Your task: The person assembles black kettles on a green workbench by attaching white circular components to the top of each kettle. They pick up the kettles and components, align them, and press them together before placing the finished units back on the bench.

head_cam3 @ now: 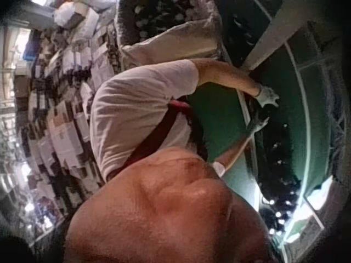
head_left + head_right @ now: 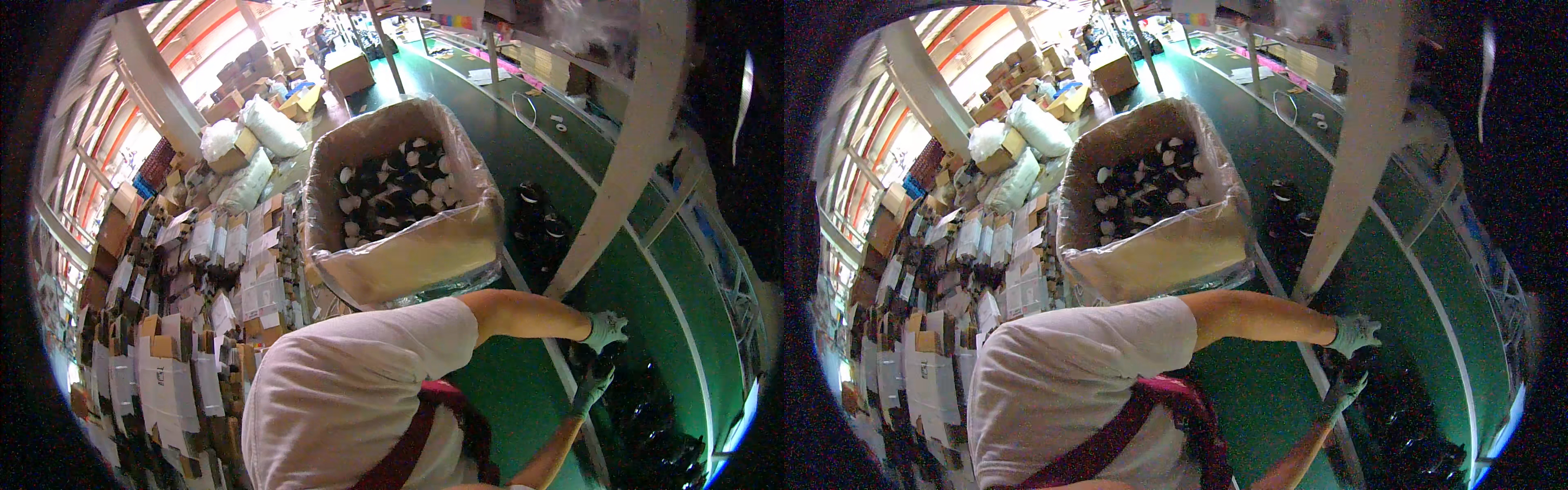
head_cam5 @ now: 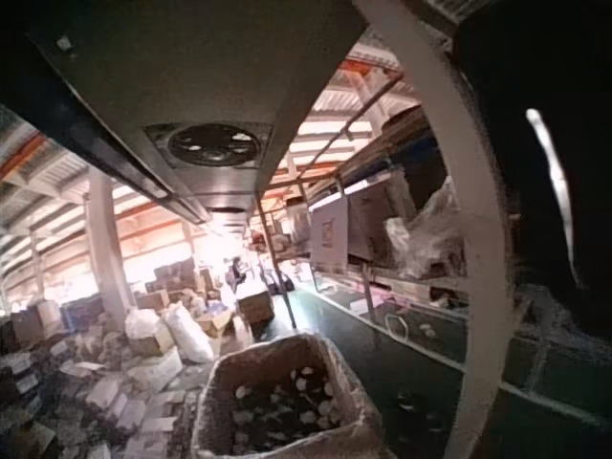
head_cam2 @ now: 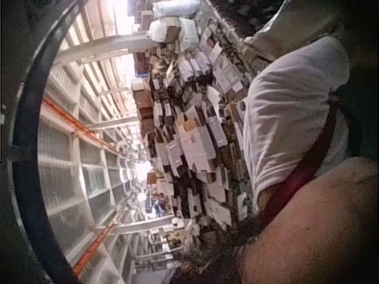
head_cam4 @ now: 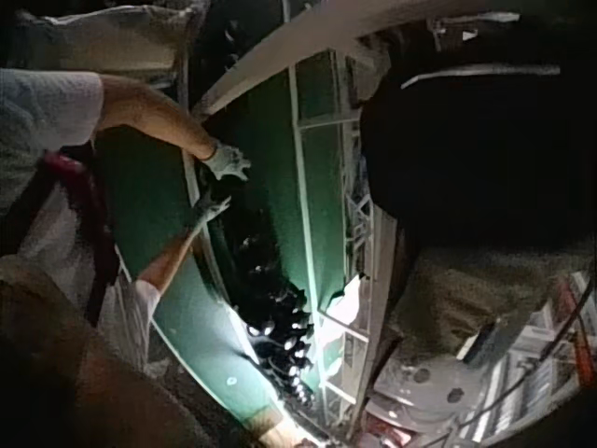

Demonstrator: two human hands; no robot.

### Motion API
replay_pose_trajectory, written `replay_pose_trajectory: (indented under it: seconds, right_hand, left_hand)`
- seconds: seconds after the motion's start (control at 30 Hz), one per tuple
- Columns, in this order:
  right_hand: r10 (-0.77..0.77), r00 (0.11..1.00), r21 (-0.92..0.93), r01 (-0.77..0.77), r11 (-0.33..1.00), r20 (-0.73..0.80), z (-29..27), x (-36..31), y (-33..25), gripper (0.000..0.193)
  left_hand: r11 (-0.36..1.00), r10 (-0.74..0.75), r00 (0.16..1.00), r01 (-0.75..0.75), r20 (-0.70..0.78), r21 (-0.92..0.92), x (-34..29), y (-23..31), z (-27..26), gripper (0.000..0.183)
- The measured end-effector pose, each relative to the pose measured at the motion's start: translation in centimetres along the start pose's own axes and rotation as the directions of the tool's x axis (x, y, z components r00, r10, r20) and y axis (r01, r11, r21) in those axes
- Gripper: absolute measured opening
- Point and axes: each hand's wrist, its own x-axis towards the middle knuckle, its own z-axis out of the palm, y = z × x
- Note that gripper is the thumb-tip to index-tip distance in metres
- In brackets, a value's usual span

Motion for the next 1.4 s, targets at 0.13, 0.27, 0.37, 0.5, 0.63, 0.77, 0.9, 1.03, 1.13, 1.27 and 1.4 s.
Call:
replay_pose_trajectory:
  seconds: [0.13,0.27,0.37,0.5,0.63,0.77,0.9,1.03,1.13,1.27,1.4]
  right_hand:
    - [0.408,0.905,-0.254,-0.369,0.894,0.123,-0.5,2.3,-6.4,0.065]
    - [0.351,0.891,0.096,-0.391,0.915,0.288,-1.5,2.4,-4.5,0.06]
    - [0.261,0.888,-0.123,-0.231,0.965,0.379,-1.8,1.9,-6.2,0.06]
    - [0.347,0.856,-0.136,-0.32,0.938,0.383,-0.4,3.1,-5.6,0.063]
    - [0.523,0.79,-0.143,-0.505,0.851,0.321,0.4,2.5,-5.9,0.067]
    - [0.602,0.749,-0.225,-0.558,0.798,0.277,-0.9,2.6,-8.3,0.067]
    - [0.623,0.707,-0.224,-0.583,0.781,0.334,-2.6,3.4,-10.1,0.066]
    - [0.605,0.732,-0.2,-0.572,0.796,0.314,-2.2,3.0,-9.4,0.064]
    - [0.582,0.754,-0.198,-0.548,0.813,0.304,-2.0,2.9,-9.3,0.062]
    - [0.589,0.761,-0.207,-0.552,0.808,0.27,-2.0,2.9,-9.1,0.059]
    - [0.582,0.754,-0.234,-0.533,0.813,0.304,-2.1,2.8,-8.9,0.057]
  left_hand:
    - [0.994,0.071,0.996,-0.067,-0.05,0.089,0.9,-2.4,0.9,0.097]
    - [0.967,0.254,0.967,-0.252,-0.033,0.05,2.1,-1.4,-2.3,0.096]
    - [0.935,0.33,0.944,-0.327,0.003,0.138,-0.1,0.5,-5.9,0.08]
    - [0.981,0.185,0.976,-0.176,-0.119,0.084,0.7,1.8,-7.3,0.081]
    - [0.886,0.122,0.947,-0.239,0.298,0.397,0.9,2.3,-6.7,0.099]
    - [0.927,-0.043,0.946,-0.081,0.32,0.365,1.8,3.2,-6.7,0.102]
    - [0.931,-0.09,0.936,-0.043,0.34,0.364,2.2,4.6,-7.6,0.1]
    - [0.932,-0.098,0.95,-0.016,0.295,0.363,3.6,4.7,-7.7,0.106]
    - [0.968,-0.128,0.938,0.046,0.322,0.249,4.2,2.8,-7.5,0.109]
    - [0.942,-0.171,0.931,0.058,0.324,0.332,3.6,4.2,-6.6,0.109]
    - [0.927,-0.225,0.925,0.106,0.308,0.359,4.0,4.4,-6.4,0.109]
